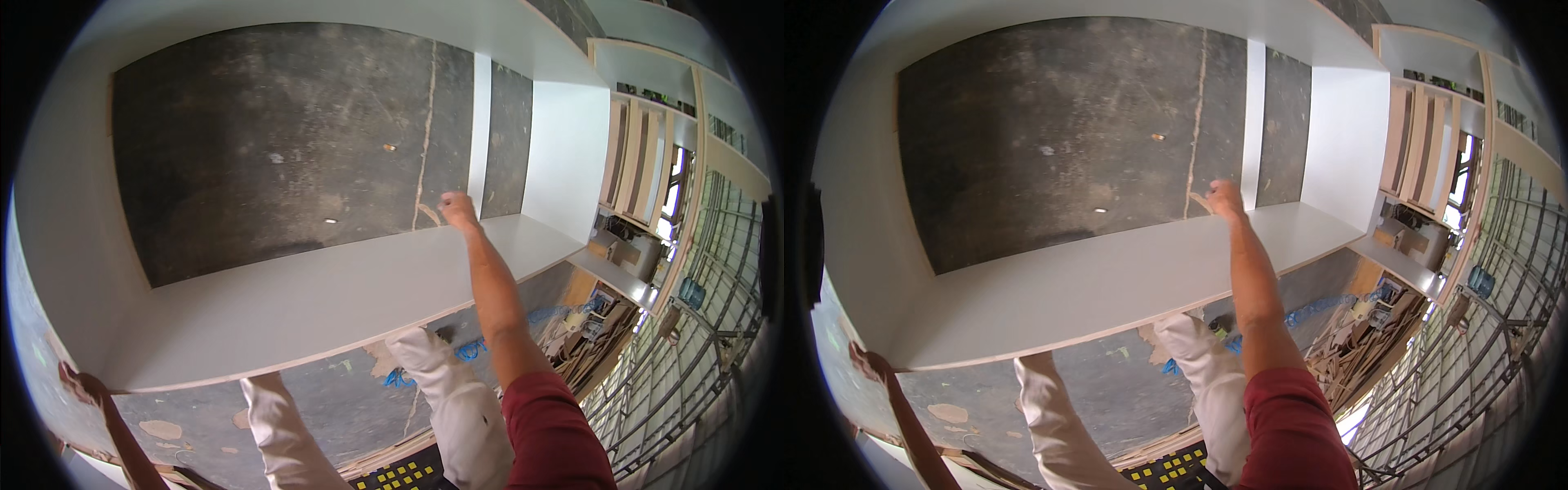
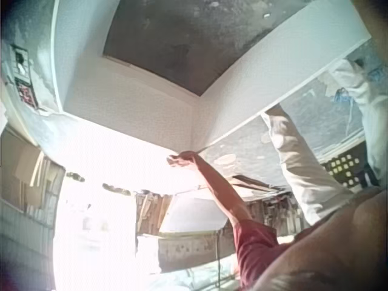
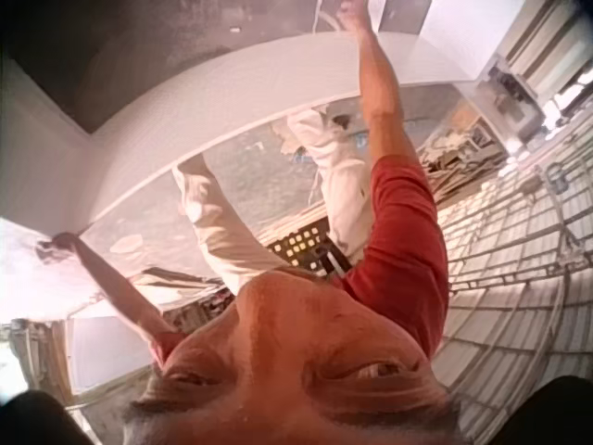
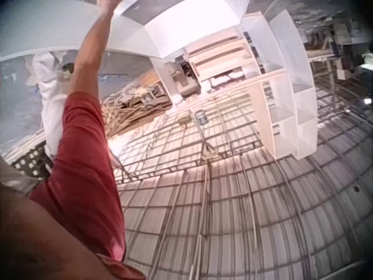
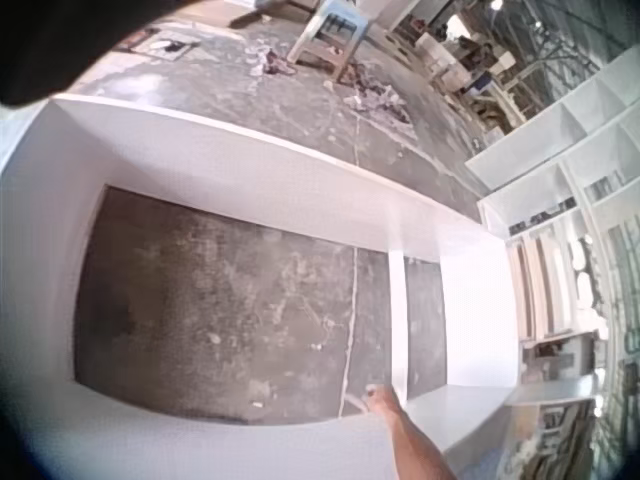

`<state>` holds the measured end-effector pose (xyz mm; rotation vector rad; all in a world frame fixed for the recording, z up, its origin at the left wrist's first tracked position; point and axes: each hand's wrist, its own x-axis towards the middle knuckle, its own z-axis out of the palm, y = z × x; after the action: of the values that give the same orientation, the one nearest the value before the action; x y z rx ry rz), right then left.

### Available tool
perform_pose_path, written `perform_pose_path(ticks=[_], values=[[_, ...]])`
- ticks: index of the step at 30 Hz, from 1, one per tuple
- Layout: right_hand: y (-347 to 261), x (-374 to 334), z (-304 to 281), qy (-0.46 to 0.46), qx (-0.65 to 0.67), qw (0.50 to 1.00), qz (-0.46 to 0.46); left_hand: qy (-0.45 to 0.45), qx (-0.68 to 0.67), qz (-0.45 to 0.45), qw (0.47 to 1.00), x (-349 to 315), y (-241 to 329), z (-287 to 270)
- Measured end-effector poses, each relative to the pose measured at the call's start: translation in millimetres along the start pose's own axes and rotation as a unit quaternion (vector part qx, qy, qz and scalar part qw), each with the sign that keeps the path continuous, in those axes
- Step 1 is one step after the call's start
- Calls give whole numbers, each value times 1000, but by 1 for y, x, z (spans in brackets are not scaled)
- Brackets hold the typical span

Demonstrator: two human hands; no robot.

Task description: The person moves wooden planks from a workbench into a rectangular cabinet frame and aligns them against the bottom and sides.

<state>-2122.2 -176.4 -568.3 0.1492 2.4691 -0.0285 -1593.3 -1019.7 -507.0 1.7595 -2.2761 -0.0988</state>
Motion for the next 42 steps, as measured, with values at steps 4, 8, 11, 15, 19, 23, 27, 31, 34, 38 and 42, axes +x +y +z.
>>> perform_pose_path(ticks=[4, 8, 11, 15, 19, 23, 27, 31, 34, 38, 42], values=[[103, 61, -14, 108, -43, 993, 9, -29, 97, -156, 983, -55, -4, 5], [155, 114, 7, 105, -118, 987, 18, -170, -237, -331, 897, -91, -50, 8], [169, 136, 34, 11, 20, 1000, 21, -244, -158, -289, 912, -52, -29, -43], [166, 135, 36, 60, -57, 996, 19, -169, -176, -283, 928, -118, 43, -30], [135, 117, 7, 53, -44, 997, 37, -90, -100, -294, 946, -145, 129, -56], [128, 84, -27, 45, 131, 989, 44, -62, -9, -292, 954, -158, 183, -59], [85, 23, -44, 5, 298, 954, 29, -52, 33, -285, 956, -159, 181, -57], [-7, -75, -54, -20, 285, 958, -29, -34, 59, -262, 963, -170, 183, -56], [-107, -128, -64, -81, 274, 955, -81, -50, 40, -274, 960, -174, 193, -55], [-253, -156, -42, -158, 253, 949, -101, -91, 2, -285, 954, -184, 219, -60], [-377, -181, 28, -196, 248, 944, -97, -93, -6, -257, 962, -192, 233, -64]])
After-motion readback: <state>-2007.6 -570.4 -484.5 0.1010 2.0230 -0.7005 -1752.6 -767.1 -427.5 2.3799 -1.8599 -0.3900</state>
